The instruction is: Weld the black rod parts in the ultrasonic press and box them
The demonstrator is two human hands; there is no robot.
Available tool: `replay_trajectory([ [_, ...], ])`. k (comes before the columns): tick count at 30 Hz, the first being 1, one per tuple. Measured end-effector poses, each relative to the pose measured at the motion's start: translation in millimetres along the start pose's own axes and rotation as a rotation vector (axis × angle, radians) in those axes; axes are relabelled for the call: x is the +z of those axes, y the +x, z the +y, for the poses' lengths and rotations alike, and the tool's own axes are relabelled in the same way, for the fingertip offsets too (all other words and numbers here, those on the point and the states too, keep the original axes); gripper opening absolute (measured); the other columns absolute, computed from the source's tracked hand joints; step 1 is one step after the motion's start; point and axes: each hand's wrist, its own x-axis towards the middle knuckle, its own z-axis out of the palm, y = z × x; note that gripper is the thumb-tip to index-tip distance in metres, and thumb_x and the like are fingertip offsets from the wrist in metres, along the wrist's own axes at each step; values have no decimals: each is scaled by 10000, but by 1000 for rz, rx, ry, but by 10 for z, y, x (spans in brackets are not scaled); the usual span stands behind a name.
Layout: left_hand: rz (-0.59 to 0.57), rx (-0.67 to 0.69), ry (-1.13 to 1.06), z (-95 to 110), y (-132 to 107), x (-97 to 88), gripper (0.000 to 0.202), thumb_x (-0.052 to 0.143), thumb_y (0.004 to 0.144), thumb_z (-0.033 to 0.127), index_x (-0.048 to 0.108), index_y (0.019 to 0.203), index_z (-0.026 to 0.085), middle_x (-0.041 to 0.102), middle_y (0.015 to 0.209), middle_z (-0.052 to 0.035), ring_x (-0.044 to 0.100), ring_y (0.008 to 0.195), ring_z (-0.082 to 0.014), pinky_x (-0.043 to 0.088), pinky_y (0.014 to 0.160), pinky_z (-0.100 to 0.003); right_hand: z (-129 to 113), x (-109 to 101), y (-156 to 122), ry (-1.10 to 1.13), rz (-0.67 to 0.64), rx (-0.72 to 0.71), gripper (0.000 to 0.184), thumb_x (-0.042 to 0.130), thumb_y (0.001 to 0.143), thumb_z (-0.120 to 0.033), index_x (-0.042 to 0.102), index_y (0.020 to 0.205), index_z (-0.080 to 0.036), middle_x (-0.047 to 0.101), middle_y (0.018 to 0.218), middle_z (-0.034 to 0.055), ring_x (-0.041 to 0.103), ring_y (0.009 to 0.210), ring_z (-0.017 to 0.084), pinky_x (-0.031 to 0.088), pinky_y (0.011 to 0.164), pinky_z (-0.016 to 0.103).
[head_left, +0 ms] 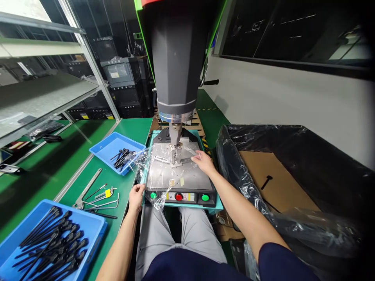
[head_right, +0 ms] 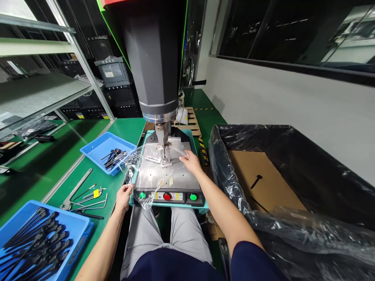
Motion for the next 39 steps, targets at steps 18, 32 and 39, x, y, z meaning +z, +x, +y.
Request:
replay_trajectory([
  [18,-184,-196,106,-93,-908,-754,486,736,686,574,562,898,172,626,635,35,412,397,-68,297,396,-199,394,-419,-2386,413,35,579,460,821,595,-499,620,837,-164,580,636,-26,514,423,88,340,350,175],
  [32,-161,-137,351,-630,-626,-647,560,706,677,556,636,1029,127,694,775,-54,615,608,-176,481,615,-302,971,-460,-2316,-180,198,466,570,685,631,-603,617,1005,-178,696,950,145,685,908,341,555,803,496],
  [39,-19,-73,604,-565,-532,-703,563,722,687,464,620,1159,175,662,1246,-180,630,1149,-330,436,1029,-466,-164,-176,-926,-245,170,-250,359,575,874,-468,653,1115,-213,664,1089,125,647,990,274,539,872,434],
])
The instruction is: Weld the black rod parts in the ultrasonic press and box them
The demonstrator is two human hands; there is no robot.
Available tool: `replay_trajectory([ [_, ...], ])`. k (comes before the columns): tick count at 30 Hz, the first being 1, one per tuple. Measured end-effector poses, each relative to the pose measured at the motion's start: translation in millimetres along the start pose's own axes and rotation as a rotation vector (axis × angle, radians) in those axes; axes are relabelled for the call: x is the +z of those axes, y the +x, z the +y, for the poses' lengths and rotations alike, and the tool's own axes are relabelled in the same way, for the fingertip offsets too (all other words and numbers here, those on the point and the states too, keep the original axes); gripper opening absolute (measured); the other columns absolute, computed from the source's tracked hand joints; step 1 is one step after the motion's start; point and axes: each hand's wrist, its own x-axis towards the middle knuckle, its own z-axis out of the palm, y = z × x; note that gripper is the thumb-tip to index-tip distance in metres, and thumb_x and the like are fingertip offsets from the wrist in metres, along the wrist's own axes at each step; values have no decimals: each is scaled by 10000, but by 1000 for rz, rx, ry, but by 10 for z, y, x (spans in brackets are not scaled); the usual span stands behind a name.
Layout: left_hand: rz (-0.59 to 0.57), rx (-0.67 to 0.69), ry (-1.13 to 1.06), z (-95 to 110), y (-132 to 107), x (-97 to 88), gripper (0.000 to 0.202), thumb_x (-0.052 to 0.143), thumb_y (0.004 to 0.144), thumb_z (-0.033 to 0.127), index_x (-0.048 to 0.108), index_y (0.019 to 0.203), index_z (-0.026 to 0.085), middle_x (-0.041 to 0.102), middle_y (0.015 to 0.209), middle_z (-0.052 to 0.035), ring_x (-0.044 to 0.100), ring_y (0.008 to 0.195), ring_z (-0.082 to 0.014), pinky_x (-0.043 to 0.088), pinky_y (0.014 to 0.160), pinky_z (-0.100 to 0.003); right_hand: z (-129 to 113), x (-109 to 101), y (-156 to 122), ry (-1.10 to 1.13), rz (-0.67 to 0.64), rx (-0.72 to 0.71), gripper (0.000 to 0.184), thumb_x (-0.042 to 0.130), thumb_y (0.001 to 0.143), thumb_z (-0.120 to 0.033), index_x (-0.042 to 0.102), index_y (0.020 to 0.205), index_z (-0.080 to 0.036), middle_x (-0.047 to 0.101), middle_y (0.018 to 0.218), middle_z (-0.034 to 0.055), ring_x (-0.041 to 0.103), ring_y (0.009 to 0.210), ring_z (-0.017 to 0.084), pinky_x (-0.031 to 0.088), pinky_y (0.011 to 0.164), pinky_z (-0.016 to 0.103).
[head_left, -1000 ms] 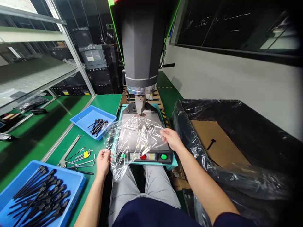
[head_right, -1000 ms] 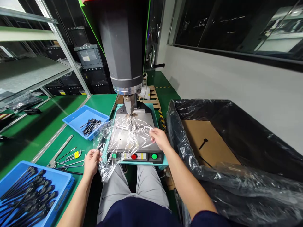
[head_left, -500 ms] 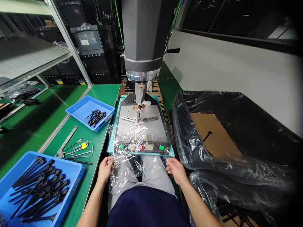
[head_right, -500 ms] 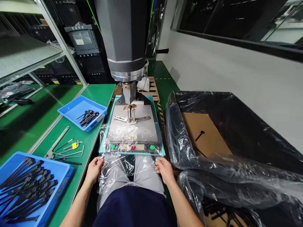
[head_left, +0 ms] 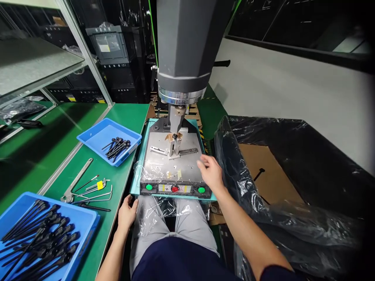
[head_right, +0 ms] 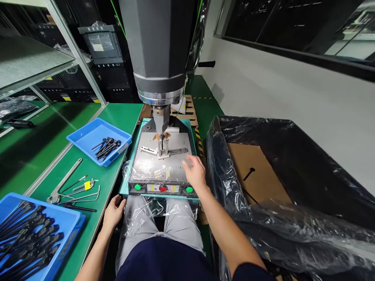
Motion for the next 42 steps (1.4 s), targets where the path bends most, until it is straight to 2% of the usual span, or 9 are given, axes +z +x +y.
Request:
replay_trajectory([
  [3,36,74,43,100,-45,-64,593,698,713,470,597,1219,180,624,1311,-174,621,1164,-330,440,1035,-478,-286,379,675,26,-83,-150,376,611,853,-404,649,1174,-212,628,1157,116,614,1075,282,507,938,448],
  [6,38,101,-37,143,-119,-107,577,704,714,450,605,1215,180,639,1288,-162,606,1191,-319,441,1045,-463,-341,713,1101,15,-185,-196,381,664,806,-370,675,1149,-204,605,1210,120,556,1173,297,432,1037,465],
  [9,24,100,-101,145,-196,-127,546,703,725,433,619,1207,190,640,1290,-147,599,1199,-311,432,1059,-460,-297,893,1288,54,-251,-173,276,670,796,-380,717,1006,-207,630,1155,101,553,1168,291,405,1056,466],
  [13,10,89,-137,182,-258,-140,495,702,734,424,646,1168,193,659,1259,-133,604,1189,-306,414,1077,-450,-297,914,1313,147,-208,-138,303,649,807,-466,705,944,-202,643,1152,98,572,1133,286,438,1011,458],
  [21,-82,149,-188,456,-302,-142,438,680,779,439,672,1142,194,682,1219,-107,640,1115,-283,461,1026,-423,-573,635,851,554,-271,-81,444,630,844,-595,622,1059,-207,726,965,83,671,996,251,483,959,436],
  [27,-198,335,-319,1127,-475,-194,365,661,828,400,690,1125,191,704,1164,-88,646,1098,-259,481,1013,-394,-857,499,87,707,-421,-20,424,767,783,-495,630,1080,-226,694,874,38,670,799,200,550,789,372],
  [31,-223,496,-390,1593,-649,-221,338,673,835,354,690,1126,183,703,1140,-96,653,1059,-248,500,992,-405,-994,508,-323,758,-441,-20,391,817,746,-441,662,1043,-239,682,982,47,648,902,208,525,869,378],
  [37,-221,646,-488,1867,-746,-141,389,683,844,312,655,1214,195,660,1198,-110,640,1070,-224,531,944,-385,-1245,556,-591,1045,-628,281,403,847,707,-433,682,1024,-246,691,871,26,653,755,186,566,732,346],
  [42,-217,532,-556,1838,-698,-101,260,696,836,354,722,1014,166,690,1045,-96,669,906,-189,566,790,-332,-1455,617,-723,1185,-656,540,346,859,683,-372,711,939,-192,652,725,3,573,596,119,496,526,226],
])
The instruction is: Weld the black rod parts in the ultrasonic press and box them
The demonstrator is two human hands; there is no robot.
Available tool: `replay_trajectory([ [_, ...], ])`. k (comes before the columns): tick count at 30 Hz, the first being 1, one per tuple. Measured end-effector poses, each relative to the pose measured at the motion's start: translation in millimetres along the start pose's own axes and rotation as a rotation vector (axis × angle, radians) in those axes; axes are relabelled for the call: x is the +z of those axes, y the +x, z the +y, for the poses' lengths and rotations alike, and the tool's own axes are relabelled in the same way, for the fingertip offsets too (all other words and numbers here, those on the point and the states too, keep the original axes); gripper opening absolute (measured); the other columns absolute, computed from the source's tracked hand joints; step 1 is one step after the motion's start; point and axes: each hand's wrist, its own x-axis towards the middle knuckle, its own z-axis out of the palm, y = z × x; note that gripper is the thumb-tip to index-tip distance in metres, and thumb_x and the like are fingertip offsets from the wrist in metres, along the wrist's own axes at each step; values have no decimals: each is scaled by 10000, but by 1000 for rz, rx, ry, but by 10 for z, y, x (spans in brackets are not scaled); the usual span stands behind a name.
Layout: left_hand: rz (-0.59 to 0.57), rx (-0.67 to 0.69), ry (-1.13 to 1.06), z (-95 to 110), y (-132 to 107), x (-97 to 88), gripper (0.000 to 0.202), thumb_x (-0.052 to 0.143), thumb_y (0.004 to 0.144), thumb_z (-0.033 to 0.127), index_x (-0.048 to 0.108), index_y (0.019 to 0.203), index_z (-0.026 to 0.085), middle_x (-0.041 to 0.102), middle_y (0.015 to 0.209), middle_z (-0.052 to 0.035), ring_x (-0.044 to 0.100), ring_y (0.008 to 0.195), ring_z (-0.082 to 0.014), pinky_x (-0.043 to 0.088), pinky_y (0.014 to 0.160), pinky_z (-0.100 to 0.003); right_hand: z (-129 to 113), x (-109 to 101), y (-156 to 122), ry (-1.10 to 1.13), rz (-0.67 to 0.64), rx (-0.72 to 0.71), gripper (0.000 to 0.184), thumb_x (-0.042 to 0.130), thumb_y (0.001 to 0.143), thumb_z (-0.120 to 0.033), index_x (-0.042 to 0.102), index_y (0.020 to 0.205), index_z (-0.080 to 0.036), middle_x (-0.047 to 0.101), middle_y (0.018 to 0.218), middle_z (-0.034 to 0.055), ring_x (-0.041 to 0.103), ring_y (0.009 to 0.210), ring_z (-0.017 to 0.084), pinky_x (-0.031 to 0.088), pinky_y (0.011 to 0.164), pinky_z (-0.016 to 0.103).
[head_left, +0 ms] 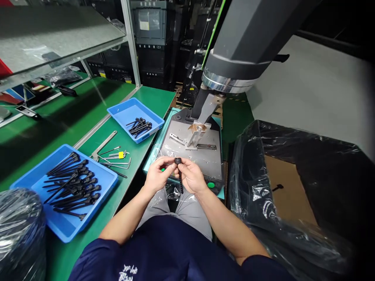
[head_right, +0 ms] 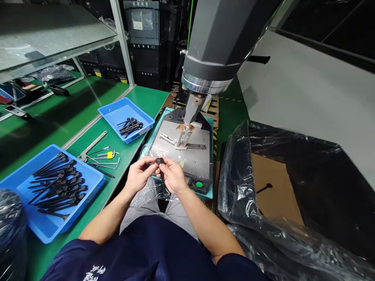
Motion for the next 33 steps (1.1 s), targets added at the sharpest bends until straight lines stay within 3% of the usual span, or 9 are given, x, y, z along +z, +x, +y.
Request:
replay_trajectory([
  [4,25,-100,-90,-42,-17,-25,309,726,804,384,715,1016,160,710,918,-81,680,775,-174,578,728,-335,49,78,-14,47,31,36,321,868,664,-338,715,900,-183,647,711,-1,556,587,105,482,518,209],
  [10,38,-133,-134,-26,-33,-26,342,754,765,397,718,1003,154,710,816,-68,685,725,-179,584,706,-341,87,95,-23,64,51,15,330,871,658,-310,692,904,-181,645,745,-5,563,599,96,484,524,199],
  [20,68,-158,-109,-23,-17,-36,286,742,772,347,726,978,149,724,949,-84,677,797,-164,555,753,-302,73,128,-39,48,102,-28,427,861,632,-222,614,979,-212,642,799,-21,581,592,103,486,472,199],
  [33,73,-194,-117,-17,15,-21,275,734,761,379,717,914,150,727,861,-62,662,744,-161,528,715,-292,67,146,-19,-4,133,-51,493,857,616,-221,567,1014,-228,616,781,-34,564,592,111,462,424,184],
])
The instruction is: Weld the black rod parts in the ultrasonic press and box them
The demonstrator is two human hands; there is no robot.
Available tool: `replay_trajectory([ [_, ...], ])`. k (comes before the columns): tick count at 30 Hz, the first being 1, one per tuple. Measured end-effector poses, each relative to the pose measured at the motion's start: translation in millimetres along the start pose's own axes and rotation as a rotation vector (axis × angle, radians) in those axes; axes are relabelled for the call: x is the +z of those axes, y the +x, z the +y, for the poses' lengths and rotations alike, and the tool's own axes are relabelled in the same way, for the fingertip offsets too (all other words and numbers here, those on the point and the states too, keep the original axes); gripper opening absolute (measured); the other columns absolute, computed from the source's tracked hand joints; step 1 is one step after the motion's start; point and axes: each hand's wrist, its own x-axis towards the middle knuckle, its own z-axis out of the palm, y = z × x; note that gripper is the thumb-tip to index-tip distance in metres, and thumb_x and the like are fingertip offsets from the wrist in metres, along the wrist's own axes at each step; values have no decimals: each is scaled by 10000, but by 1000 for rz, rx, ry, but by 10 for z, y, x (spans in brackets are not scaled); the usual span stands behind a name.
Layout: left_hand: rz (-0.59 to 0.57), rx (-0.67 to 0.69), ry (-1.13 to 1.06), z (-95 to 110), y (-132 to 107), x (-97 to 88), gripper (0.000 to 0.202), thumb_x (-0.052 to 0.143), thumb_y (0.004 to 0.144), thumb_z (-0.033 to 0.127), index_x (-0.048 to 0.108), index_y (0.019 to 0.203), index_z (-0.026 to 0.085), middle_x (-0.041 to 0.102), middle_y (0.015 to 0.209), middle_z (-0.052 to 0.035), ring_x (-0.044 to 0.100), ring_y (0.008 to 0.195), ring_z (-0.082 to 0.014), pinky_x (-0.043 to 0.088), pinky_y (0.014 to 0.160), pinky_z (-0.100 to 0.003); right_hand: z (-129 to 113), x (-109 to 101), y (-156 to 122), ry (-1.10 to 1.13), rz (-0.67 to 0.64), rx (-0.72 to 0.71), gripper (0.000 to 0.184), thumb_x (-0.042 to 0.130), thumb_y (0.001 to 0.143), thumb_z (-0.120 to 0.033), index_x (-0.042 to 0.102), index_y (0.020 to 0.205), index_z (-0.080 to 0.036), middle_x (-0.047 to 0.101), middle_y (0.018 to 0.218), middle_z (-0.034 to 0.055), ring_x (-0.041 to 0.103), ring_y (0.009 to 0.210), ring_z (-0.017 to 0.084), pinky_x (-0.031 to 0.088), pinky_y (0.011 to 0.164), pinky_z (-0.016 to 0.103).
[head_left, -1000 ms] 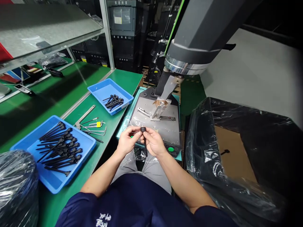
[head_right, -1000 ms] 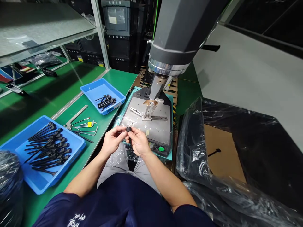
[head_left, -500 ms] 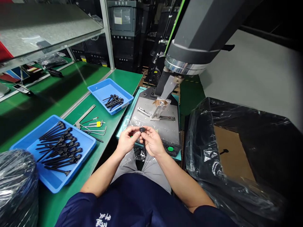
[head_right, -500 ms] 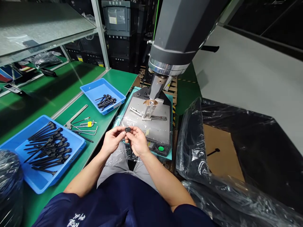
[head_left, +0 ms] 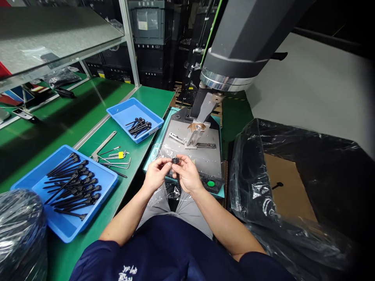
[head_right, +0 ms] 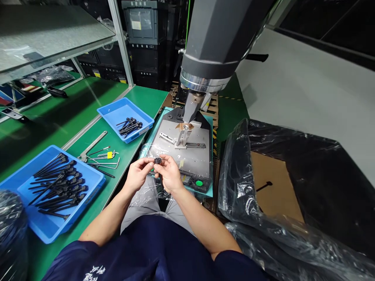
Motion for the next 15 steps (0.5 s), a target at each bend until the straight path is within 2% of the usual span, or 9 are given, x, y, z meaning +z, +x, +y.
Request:
replay_trajectory([
  [6,-30,-15,-14,-2,19,-12,286,719,774,408,715,901,153,716,812,-46,653,709,-158,524,710,-300,28,-25,32,-44,13,-4,497,848,610,-238,560,1015,-230,591,802,-30,556,587,116,446,389,182],
  [11,-74,-77,-61,-42,51,47,354,785,696,386,681,928,139,711,833,-58,650,701,-166,527,652,-300,144,-68,78,-195,55,-35,501,809,617,-222,545,1043,-233,601,853,-11,590,655,153,461,389,200],
  [13,-72,-94,-62,-73,81,92,358,807,660,372,662,893,141,691,776,-39,628,648,-152,509,600,-284,209,-77,113,-328,83,-89,476,769,656,-211,550,1079,-232,623,892,5,616,714,171,512,457,229],
  [15,-46,-79,-26,-86,153,105,329,806,652,360,656,849,144,671,730,-23,613,626,-141,497,594,-275,255,-82,150,-449,99,-144,501,753,683,-203,554,1142,-234,634,959,23,632,804,182,567,603,279],
])
